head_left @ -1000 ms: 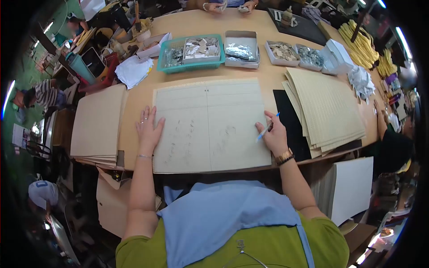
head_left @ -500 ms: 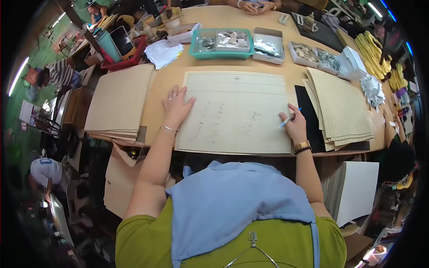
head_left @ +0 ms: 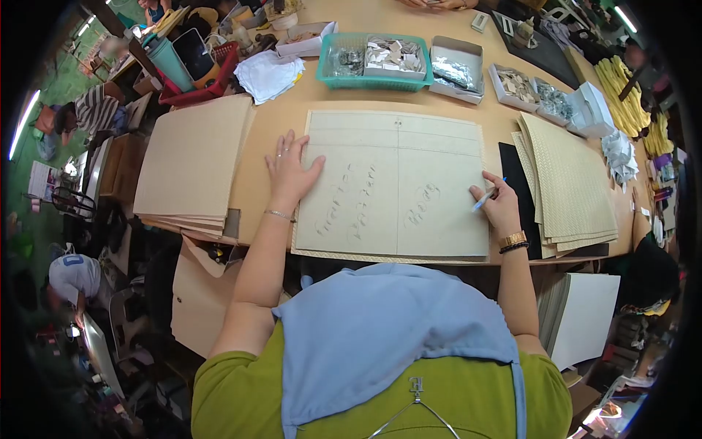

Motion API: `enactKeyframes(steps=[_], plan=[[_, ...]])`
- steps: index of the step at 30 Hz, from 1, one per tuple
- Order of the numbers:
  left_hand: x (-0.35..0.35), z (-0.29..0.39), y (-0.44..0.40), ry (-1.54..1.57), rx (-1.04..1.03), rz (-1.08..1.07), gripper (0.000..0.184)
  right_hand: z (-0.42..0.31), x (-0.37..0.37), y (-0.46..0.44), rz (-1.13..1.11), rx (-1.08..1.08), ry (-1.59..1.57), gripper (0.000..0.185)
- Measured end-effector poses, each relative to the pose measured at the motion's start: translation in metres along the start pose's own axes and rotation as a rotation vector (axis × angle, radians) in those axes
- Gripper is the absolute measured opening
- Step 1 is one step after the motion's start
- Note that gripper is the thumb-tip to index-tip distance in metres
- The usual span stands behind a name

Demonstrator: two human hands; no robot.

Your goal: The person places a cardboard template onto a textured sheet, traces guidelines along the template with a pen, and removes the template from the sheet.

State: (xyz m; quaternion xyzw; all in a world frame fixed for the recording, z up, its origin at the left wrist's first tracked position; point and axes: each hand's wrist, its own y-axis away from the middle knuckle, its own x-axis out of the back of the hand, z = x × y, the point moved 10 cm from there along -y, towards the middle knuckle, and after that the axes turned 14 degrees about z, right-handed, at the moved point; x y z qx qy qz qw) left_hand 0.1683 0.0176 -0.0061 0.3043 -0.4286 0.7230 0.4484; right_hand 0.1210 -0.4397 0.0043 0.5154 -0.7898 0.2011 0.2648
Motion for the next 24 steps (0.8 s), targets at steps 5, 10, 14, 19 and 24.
enactKeyframes(steps=[5, 10, 14, 19, 24], plan=[[0.001, 0.004, 0.000, -0.076, 0.004, -0.024, 0.065, -0.011, -0.001, -0.021, 0.075, 0.162, 0.082, 0.043], [0.000, 0.009, 0.001, -0.127, -0.036, -0.048, 0.068, -0.050, -0.010, -0.049, 0.315, 0.623, 0.103, 0.042], [-0.005, 0.009, -0.001, -0.214, -0.048, -0.092, 0.068, -0.043, -0.019, -0.059, 0.284, 0.547, 0.100, 0.040], [-0.009, 0.012, -0.006, -0.234, -0.045, -0.090, 0.068, -0.041, -0.023, -0.075, 0.257, 0.529, 0.165, 0.040], [-0.012, 0.010, -0.011, -0.210, -0.038, -0.078, 0.067, -0.042, -0.023, -0.077, 0.281, 0.587, 0.100, 0.046]])
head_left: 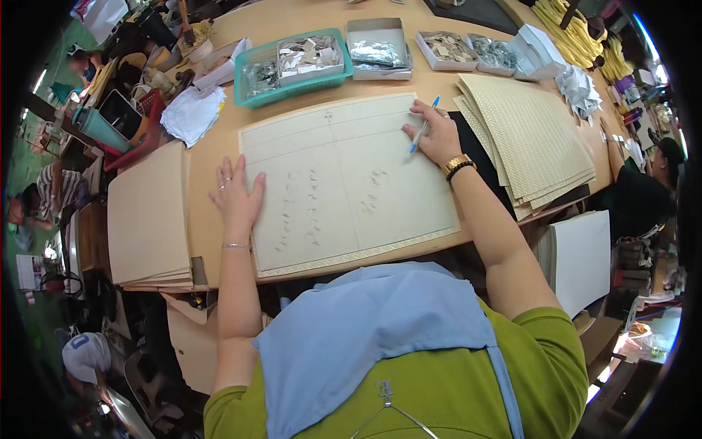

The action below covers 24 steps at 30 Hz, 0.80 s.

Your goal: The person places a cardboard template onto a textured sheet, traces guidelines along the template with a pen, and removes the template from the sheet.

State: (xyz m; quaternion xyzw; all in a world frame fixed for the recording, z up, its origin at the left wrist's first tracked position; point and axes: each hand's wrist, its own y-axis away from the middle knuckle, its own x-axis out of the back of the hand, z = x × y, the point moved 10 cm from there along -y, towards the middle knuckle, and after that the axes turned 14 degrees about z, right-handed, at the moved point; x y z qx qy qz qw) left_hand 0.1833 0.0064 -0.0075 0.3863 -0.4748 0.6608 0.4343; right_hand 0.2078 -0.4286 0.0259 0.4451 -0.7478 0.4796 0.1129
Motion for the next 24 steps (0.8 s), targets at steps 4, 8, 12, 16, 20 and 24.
enactKeyframes(steps=[4, 8, 12, 16, 20, 24], plan=[[0.0017, -0.0013, 0.0001, 0.029, 0.023, 0.006, 0.066, -0.0004, -0.0020, 0.0011, -0.063, -0.045, 0.077, 0.050], [0.0050, 0.0006, -0.0008, 0.083, 0.023, 0.020, 0.065, 0.0024, -0.0031, 0.0013, -0.095, -0.110, 0.083, 0.050], [0.0054, -0.0005, -0.0016, 0.089, 0.026, 0.027, 0.064, 0.0076, -0.0053, 0.0014, -0.101, -0.112, 0.054, 0.049], [0.0044, -0.0010, -0.0021, 0.094, 0.031, 0.024, 0.064, 0.0087, -0.0051, 0.0010, -0.100, -0.124, 0.022, 0.048], [0.0056, 0.0005, -0.0011, 0.115, 0.034, 0.022, 0.064, 0.0088, -0.0060, 0.0000, -0.095, -0.091, 0.045, 0.048], [0.0060, 0.0008, -0.0011, 0.115, 0.033, 0.018, 0.064, 0.0062, -0.0059, -0.0013, -0.108, -0.082, 0.060, 0.047]])
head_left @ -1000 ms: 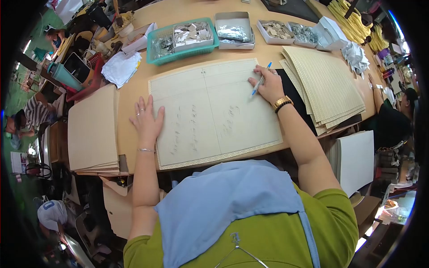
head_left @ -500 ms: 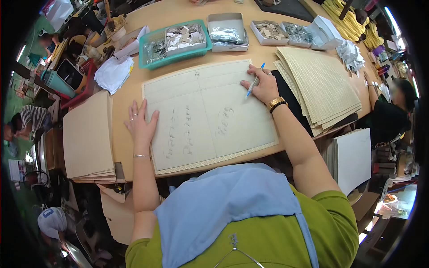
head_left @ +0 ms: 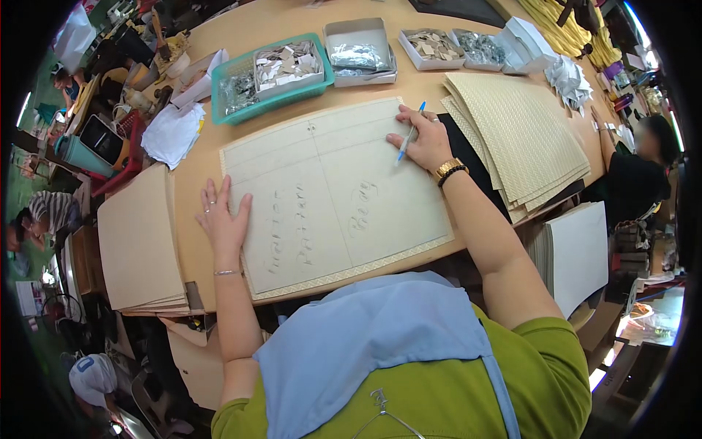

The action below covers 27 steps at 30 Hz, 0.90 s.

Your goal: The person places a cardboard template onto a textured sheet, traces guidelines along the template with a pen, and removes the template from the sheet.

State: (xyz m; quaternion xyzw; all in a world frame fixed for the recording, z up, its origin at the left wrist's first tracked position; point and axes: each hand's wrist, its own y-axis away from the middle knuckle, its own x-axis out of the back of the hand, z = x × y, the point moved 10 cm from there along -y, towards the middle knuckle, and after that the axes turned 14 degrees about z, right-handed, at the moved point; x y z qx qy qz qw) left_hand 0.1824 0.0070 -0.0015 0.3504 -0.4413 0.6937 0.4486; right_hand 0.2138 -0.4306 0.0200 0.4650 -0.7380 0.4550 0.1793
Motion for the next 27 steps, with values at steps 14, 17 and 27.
enactKeyframes(steps=[14, 17, 27], plan=[[0.0001, 0.0000, 0.0021, -0.039, -0.028, 0.007, 0.067, 0.0085, -0.0062, -0.0010, 0.001, -0.056, -0.093, 0.044], [-0.0005, -0.0005, 0.0023, -0.032, -0.018, -0.002, 0.067, 0.0080, -0.0069, -0.0005, -0.001, -0.065, -0.118, 0.043], [-0.0029, -0.0019, 0.0025, -0.006, 0.000, 0.005, 0.066, 0.0026, -0.0041, -0.0009, 0.002, -0.025, -0.123, 0.043]])
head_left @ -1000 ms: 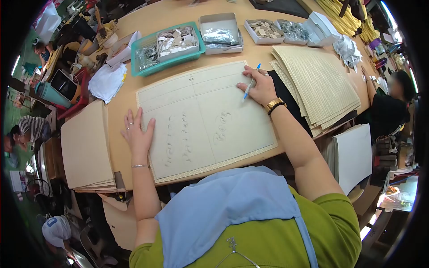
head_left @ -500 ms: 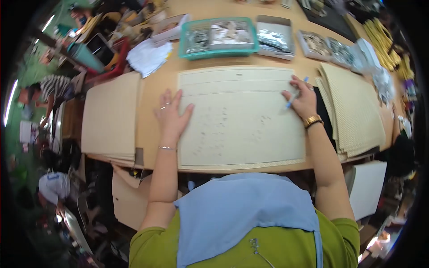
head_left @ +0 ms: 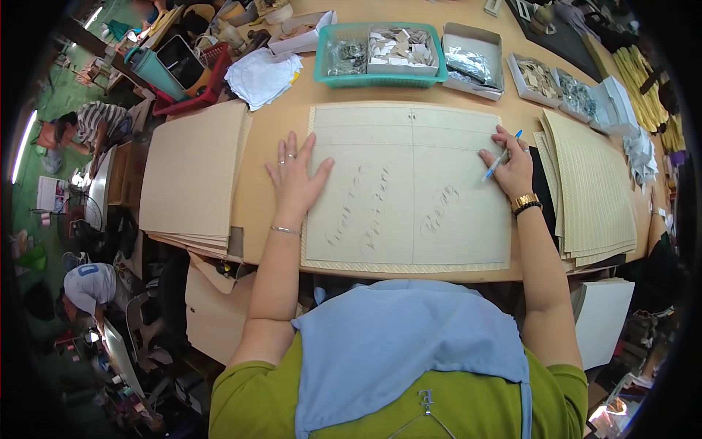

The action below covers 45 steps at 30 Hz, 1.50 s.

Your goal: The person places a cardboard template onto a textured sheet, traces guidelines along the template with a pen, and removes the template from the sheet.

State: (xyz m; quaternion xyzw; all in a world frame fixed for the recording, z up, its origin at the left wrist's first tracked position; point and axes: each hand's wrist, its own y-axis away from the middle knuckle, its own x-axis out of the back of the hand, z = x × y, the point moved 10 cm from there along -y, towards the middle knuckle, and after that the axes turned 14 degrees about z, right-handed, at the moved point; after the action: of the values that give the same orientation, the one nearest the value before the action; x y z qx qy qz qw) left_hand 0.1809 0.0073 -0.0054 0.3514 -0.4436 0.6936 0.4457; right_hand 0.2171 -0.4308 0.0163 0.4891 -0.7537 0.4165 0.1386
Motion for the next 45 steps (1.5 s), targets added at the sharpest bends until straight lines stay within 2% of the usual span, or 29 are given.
enactKeyframes(steps=[8, 15, 26, 29, 32, 34, 37, 40, 43, 44, 45], plan=[[-0.001, 0.001, -0.001, -0.086, -0.017, -0.030, 0.069, 0.006, -0.001, 0.000, 0.022, -0.017, -0.028, 0.043], [0.001, 0.004, -0.001, -0.065, -0.025, -0.012, 0.067, -0.003, 0.003, -0.001, 0.007, 0.027, 0.141, 0.045], [0.003, 0.005, 0.000, -0.044, -0.004, -0.046, 0.068, 0.002, 0.002, 0.000, -0.007, -0.010, 0.122, 0.047], [0.007, 0.007, 0.000, -0.031, -0.025, 0.024, 0.067, 0.000, 0.003, -0.001, -0.002, -0.006, 0.122, 0.047], [0.014, 0.031, -0.002, -0.021, -0.184, 0.099, 0.064, 0.004, 0.003, 0.000, 0.021, 0.022, 0.145, 0.048], [0.005, 0.061, -0.002, -0.152, -0.315, 0.019, 0.063, 0.003, 0.000, 0.000, 0.022, 0.023, 0.134, 0.048], [-0.015, 0.094, 0.002, -0.062, -0.346, -0.044, 0.059, 0.003, -0.001, 0.000, -0.009, -0.021, 0.125, 0.046], [-0.032, 0.095, 0.007, -0.024, -0.333, -0.057, 0.061, 0.004, -0.003, 0.000, -0.028, -0.063, 0.105, 0.046], [-0.036, 0.093, 0.006, 0.000, -0.315, -0.078, 0.063, 0.003, -0.003, 0.001, 0.001, 0.009, 0.120, 0.049], [-0.035, 0.093, 0.007, 0.006, -0.312, -0.087, 0.064, 0.001, -0.003, 0.001, 0.016, 0.063, 0.136, 0.041], [-0.035, 0.093, 0.009, 0.015, -0.309, -0.085, 0.064, 0.008, -0.003, 0.002, 0.010, -0.004, 0.075, 0.039]])
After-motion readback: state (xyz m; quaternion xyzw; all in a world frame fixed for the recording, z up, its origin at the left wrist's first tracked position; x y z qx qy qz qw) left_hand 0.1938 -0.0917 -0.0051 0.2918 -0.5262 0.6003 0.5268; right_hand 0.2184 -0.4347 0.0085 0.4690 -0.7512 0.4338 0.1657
